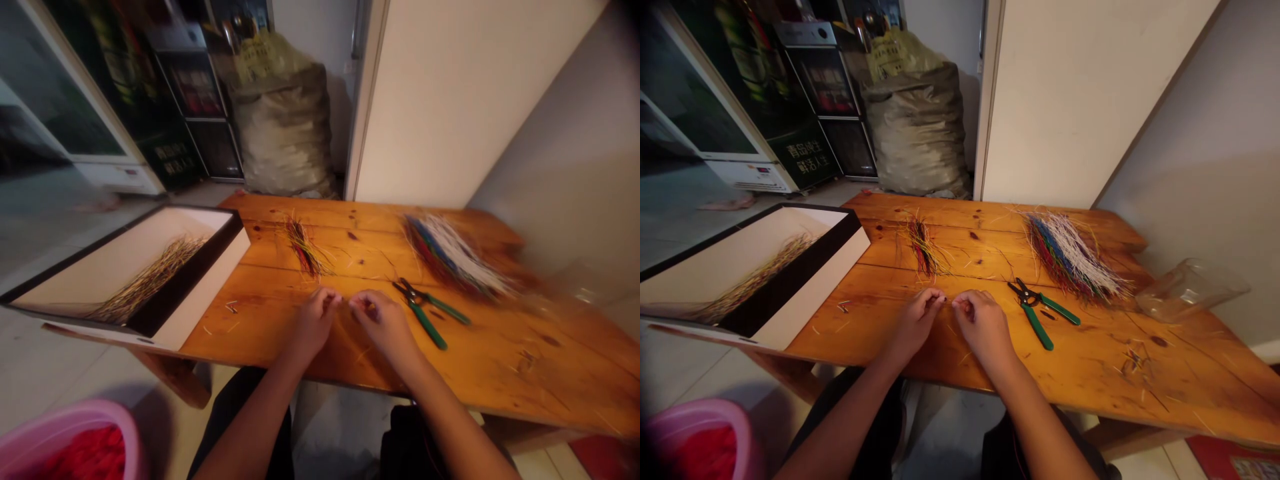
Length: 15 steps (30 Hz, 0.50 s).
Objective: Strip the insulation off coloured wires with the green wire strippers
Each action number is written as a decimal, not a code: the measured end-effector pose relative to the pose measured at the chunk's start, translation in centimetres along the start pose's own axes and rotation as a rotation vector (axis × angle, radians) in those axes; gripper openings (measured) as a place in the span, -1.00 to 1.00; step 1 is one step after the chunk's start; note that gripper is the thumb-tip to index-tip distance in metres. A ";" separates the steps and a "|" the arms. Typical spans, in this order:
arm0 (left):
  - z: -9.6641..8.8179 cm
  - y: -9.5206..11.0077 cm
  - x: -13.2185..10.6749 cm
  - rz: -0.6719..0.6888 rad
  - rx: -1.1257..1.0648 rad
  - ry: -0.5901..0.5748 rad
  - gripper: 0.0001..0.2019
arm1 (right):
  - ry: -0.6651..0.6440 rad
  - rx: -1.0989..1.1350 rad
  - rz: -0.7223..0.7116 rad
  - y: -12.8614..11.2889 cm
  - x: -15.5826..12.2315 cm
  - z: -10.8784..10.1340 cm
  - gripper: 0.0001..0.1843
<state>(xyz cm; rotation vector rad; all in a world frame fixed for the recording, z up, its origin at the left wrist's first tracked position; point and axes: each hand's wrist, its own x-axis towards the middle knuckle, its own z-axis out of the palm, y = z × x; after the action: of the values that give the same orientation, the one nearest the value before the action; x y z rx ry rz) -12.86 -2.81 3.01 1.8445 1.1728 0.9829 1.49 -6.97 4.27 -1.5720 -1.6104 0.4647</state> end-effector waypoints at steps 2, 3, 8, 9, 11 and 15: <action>0.0 -0.1 0.0 -0.015 0.024 -0.005 -0.79 | 0.015 -0.042 -0.024 0.0 0.0 0.1 -0.82; 0.0 -0.2 0.1 -0.038 0.016 0.006 -0.79 | 0.014 -0.043 -0.022 0.1 0.1 0.1 -0.81; -0.1 -1.0 0.6 -0.150 -0.158 0.160 -0.78 | -0.016 0.086 0.084 0.4 0.2 0.3 -0.76; -0.2 -1.2 0.7 -0.163 -0.206 0.192 -0.78 | -0.014 0.117 0.103 0.5 0.2 0.3 -0.75; -0.2 -1.2 0.8 -0.189 -0.308 0.236 -0.76 | -0.010 0.183 0.133 0.5 0.1 0.3 -0.73; 0.1 -0.4 0.4 -0.223 -0.519 0.169 -0.70 | 0.029 0.316 0.180 0.3 0.1 0.5 -0.70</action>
<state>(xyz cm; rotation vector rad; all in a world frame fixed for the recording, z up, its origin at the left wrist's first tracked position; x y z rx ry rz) -12.83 -2.30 2.75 1.2168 1.0653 1.1956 1.33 -6.71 3.76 -1.4784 -1.3048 0.7507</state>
